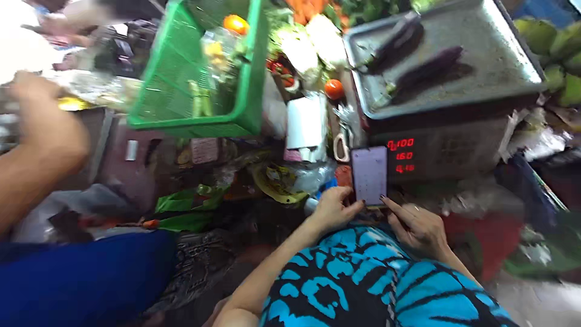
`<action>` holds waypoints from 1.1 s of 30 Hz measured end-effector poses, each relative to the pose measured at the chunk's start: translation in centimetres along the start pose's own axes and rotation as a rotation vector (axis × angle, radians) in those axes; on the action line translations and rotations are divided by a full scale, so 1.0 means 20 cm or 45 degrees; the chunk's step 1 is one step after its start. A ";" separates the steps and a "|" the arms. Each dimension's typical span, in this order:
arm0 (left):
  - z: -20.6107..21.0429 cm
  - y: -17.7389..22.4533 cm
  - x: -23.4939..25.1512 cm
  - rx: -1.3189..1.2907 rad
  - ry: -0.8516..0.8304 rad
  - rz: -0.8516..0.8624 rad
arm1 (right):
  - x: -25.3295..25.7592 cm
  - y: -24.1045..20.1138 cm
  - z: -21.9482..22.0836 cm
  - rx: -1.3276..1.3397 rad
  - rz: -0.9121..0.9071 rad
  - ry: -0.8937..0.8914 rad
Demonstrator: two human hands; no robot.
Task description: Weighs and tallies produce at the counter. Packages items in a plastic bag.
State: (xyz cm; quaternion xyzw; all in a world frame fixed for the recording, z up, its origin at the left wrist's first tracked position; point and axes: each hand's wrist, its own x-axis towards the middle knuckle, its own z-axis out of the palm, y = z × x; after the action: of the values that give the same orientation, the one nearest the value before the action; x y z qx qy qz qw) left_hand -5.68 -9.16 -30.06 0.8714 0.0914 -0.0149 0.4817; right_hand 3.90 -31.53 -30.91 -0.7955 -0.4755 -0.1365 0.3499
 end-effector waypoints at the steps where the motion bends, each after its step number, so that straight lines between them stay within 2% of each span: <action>1: -0.01 0.02 0.00 -0.007 0.014 0.011 | 0.01 0.00 0.01 -0.007 -0.019 0.023; 5: -0.03 0.05 -0.01 -0.027 0.003 0.015 | 0.02 0.00 0.03 -0.046 -0.064 0.074; 12: -0.04 0.04 0.00 -0.007 0.008 0.048 | 0.05 -0.01 0.04 -0.047 -0.072 0.036; 23: 0.00 0.01 0.01 0.019 0.011 -0.027 | 0.03 0.00 0.02 0.040 -0.066 -0.101; 28: 0.00 0.01 0.01 0.050 0.009 -0.027 | 0.04 0.00 0.02 0.005 -0.038 -0.281; 33: 0.00 0.01 0.01 0.047 0.023 -0.017 | 0.03 0.01 0.02 -0.011 -0.082 -0.269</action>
State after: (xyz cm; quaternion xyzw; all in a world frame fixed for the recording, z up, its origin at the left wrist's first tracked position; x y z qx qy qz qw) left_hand -5.47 -9.21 -30.01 0.8797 0.1013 -0.0121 0.4644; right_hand 4.38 -30.91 -31.00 -0.7913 -0.5345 -0.0649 0.2897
